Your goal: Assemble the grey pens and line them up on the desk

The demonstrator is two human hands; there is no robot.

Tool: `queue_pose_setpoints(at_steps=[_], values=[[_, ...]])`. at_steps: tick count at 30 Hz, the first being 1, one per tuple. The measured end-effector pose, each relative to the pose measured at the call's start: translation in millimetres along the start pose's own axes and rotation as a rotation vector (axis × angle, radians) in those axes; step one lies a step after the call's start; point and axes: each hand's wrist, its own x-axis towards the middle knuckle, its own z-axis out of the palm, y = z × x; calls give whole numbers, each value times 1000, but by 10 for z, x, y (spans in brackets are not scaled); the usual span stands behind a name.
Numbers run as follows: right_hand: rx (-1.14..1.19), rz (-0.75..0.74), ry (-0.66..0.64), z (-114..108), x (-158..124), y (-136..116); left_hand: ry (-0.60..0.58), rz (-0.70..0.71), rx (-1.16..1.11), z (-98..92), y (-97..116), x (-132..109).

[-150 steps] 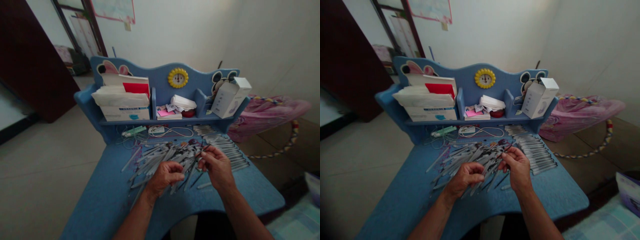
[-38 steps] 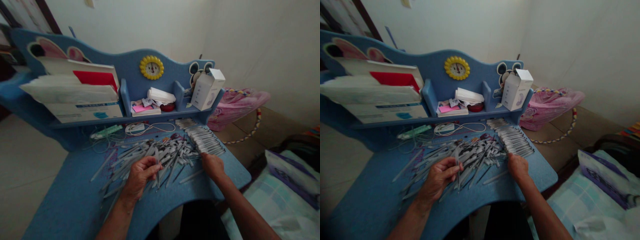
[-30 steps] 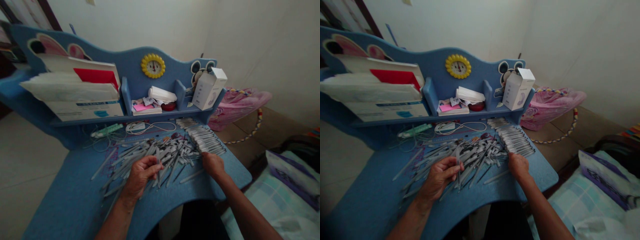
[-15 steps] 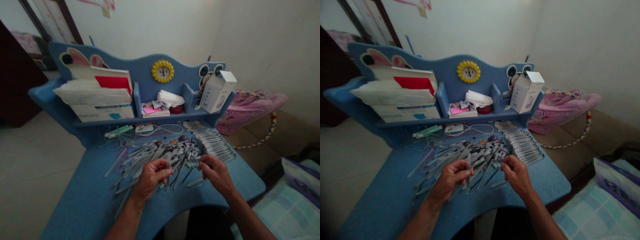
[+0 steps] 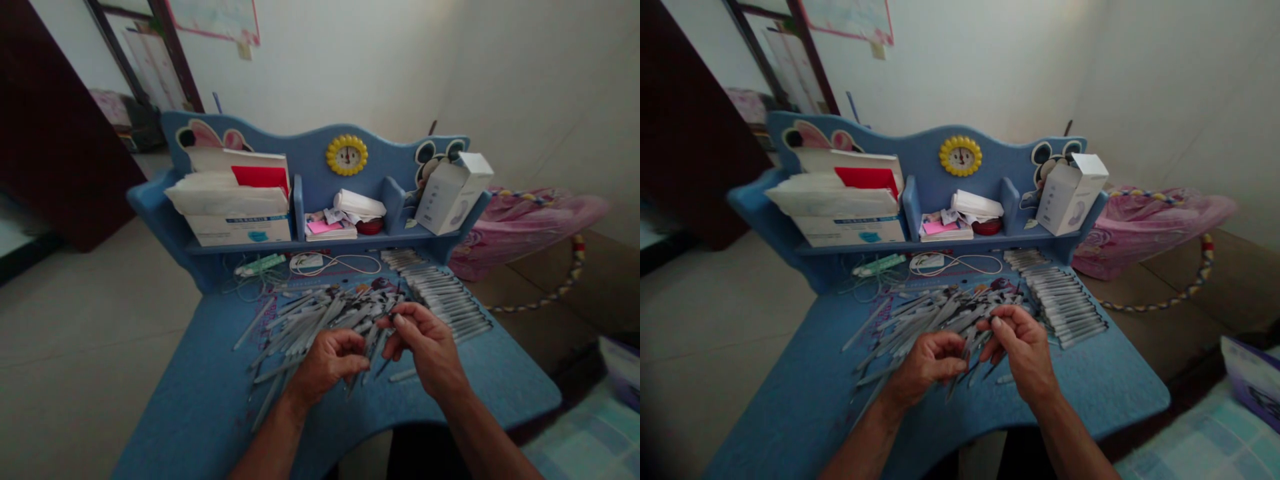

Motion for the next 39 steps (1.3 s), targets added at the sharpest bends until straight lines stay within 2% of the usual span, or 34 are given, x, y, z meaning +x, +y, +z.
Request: queue_pose_setpoints(at_steps=[3,8,24,30,35,39], values=[[15,2,-51,7,2,-1,-26,4,15,-3,13,-15],[9,-7,-29,-8,7,20,-39,-2,7,-1,19,-27],[-69,44,-137,-45,-22,36,-85,-33,54,-25,-44,-25],[-129,67,-190,-115,-20,40,-63,-41,24,-18,-69,-15],[-313,75,-345,-251,21,-18,-63,-36,48,-13,-103,-4],[-499,83,-455,-351,34,-103,-130,-39,78,-7,-101,-6]])
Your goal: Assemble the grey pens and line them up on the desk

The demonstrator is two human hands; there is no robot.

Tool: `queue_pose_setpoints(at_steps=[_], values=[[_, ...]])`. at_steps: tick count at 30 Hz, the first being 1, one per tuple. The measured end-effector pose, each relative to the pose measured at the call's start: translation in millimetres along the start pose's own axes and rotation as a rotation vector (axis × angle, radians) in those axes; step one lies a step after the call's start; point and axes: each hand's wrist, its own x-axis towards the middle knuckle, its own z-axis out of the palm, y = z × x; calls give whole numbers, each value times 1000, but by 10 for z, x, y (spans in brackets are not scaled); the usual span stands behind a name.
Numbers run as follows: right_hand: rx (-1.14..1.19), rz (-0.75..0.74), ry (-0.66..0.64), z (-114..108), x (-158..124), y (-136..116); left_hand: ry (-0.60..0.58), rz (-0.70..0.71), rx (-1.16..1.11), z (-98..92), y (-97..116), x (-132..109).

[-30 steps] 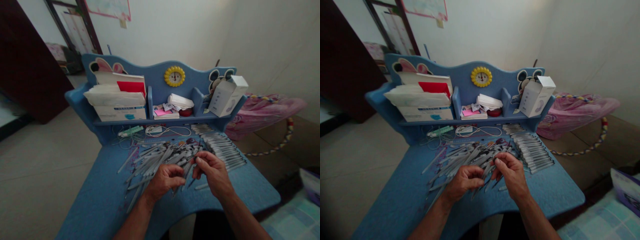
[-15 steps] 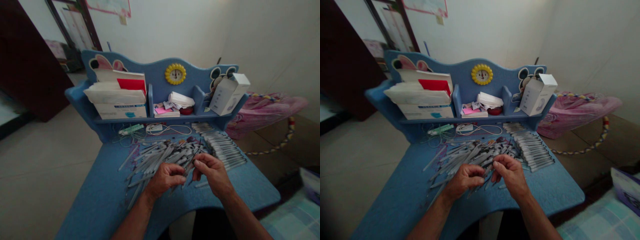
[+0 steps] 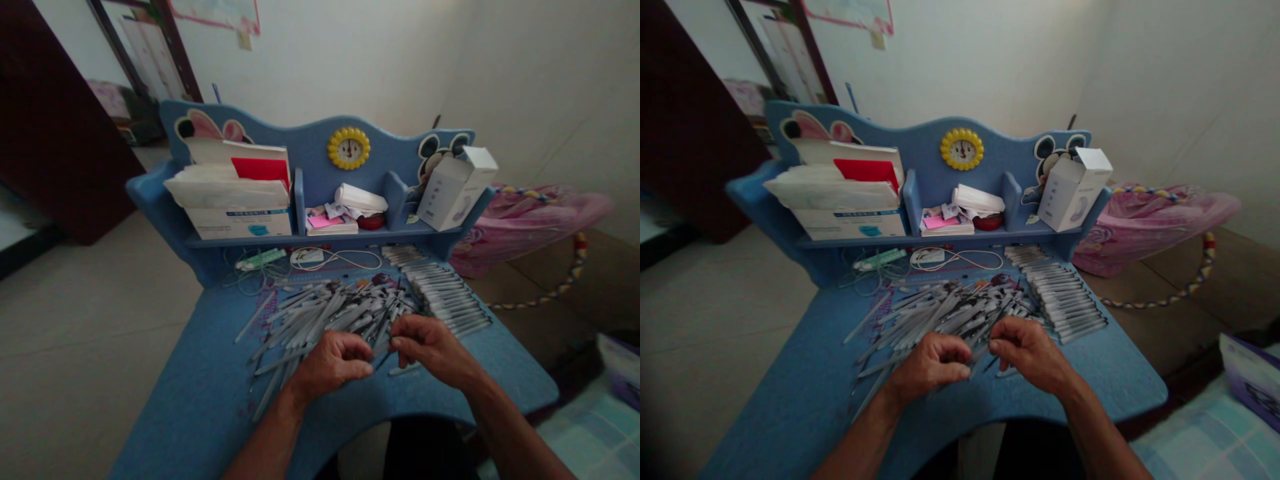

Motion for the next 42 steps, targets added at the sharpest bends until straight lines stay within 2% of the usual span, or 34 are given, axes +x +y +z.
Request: queue_pose_setpoints(at_steps=[5,9,14,21,27,32,37,42], values=[[-193,5,-72,-49,-98,-17,-104,-5,71,12,49,-18],[-194,26,-75,-2,-157,59,-159,-24,113,36,66,-20],[-211,106,-61,33,-187,166,-152,-49,148,64,65,-7],[-65,54,-31,-8,-226,105,-139,-73,124,54,92,-9],[-223,73,7,17,-191,123,-121,-79,120,55,88,-9],[-97,49,10,20,-175,114,-131,-39,115,59,84,-4],[-180,124,52,43,-174,115,-121,-53,117,56,79,-5],[-36,80,32,26,-194,113,-106,-57,129,54,77,-11]])
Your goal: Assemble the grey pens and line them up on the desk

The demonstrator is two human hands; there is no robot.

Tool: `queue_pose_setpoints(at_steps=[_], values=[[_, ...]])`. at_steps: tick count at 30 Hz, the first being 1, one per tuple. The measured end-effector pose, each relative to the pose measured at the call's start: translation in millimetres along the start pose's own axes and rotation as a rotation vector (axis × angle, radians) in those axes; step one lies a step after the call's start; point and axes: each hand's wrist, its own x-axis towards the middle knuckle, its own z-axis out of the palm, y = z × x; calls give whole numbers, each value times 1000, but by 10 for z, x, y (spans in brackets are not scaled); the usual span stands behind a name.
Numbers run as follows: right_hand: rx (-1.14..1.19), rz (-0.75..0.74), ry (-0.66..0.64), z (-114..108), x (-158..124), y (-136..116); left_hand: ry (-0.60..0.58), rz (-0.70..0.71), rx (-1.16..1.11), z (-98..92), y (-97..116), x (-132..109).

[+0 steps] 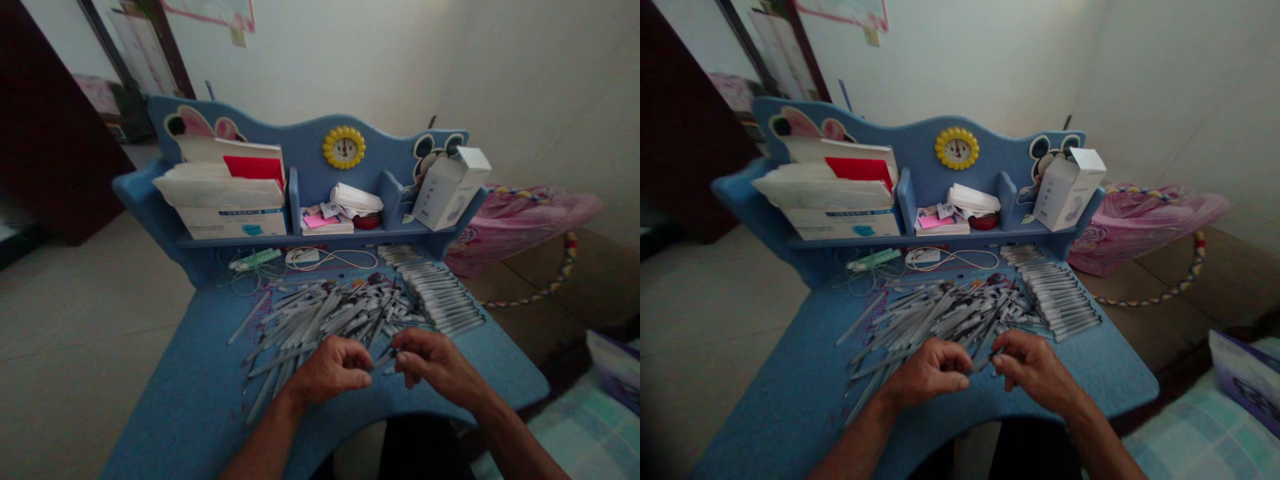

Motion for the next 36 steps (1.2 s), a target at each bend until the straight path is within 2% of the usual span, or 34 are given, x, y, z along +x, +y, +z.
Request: queue_pose_setpoints(at_steps=[6,12,15,20,22,26,32,36], values=[[-60,30,26,12,2,11,16,-8,-14,9,3,7],[11,10,43,49,13,21,44,1,75,25,-4,20],[-53,59,115,102,42,38,118,93,254,63,-13,38],[-152,167,231,172,96,53,253,392,640,161,-52,51],[-158,202,255,185,112,55,286,470,747,186,-71,48],[-156,212,246,174,124,69,306,479,814,182,-73,37],[-121,61,179,128,90,69,305,441,783,182,-25,20],[-231,79,274,160,129,83,415,563,942,222,-75,37]])
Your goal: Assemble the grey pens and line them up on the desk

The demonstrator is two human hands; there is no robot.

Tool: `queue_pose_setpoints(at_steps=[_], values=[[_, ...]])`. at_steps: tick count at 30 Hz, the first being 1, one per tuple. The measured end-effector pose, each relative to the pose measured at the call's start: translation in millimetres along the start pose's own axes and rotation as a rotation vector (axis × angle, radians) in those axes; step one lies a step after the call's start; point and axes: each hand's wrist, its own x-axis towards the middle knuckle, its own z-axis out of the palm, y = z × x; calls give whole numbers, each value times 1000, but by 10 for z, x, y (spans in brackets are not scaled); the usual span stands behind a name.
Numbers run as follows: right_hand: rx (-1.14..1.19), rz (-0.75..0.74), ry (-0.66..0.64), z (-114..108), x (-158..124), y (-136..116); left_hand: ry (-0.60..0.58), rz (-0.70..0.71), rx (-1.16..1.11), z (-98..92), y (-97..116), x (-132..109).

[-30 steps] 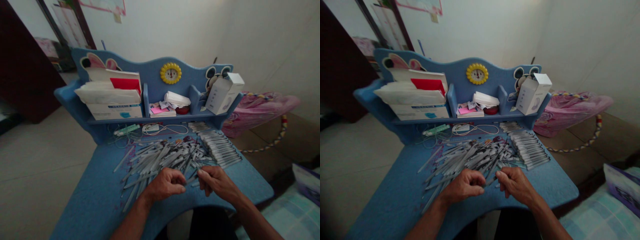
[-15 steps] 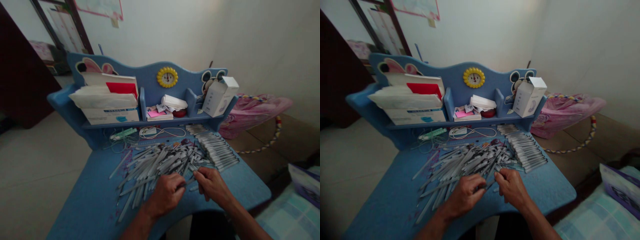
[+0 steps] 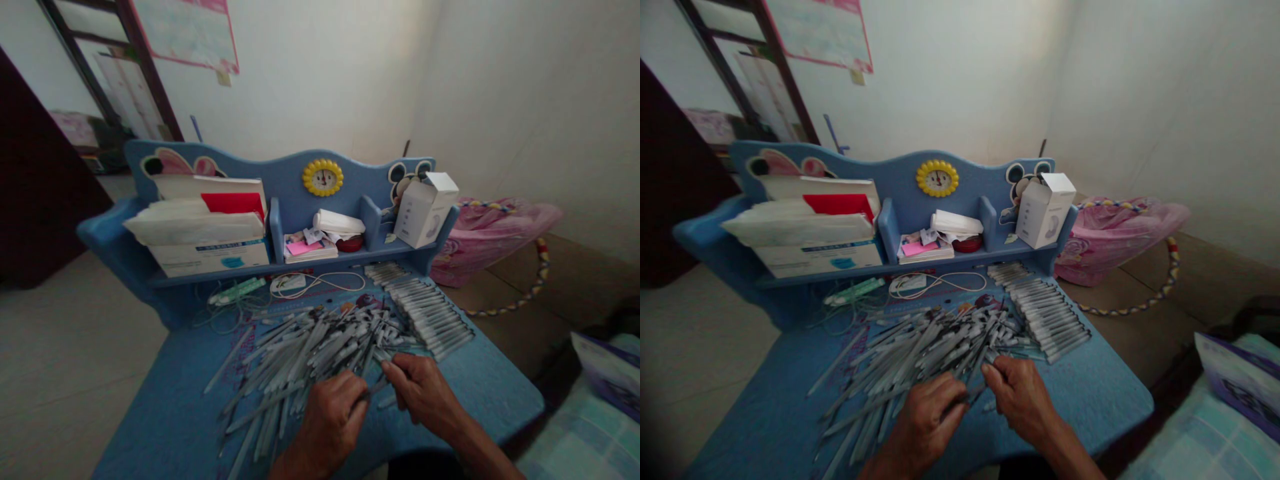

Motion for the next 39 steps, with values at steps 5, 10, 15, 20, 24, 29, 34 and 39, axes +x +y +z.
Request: queue_pose_setpoints(at_steps=[5,10,15,20,24,29,34,39], values=[[-90,24,113,66,121,-129,243,132,188,68,-59,-17],[-62,37,106,113,250,-317,411,124,333,50,-135,-17],[-3,23,119,147,315,-395,424,7,384,12,-181,3],[20,-16,155,85,347,-356,398,-35,357,-21,-201,26],[2,-6,174,55,380,-336,412,27,362,-2,-214,27],[49,30,175,105,421,-365,478,61,394,28,-284,17],[209,32,149,182,466,-327,512,72,457,35,-380,-9],[553,-82,10,314,471,-277,470,-19,338,-20,-366,-9]])
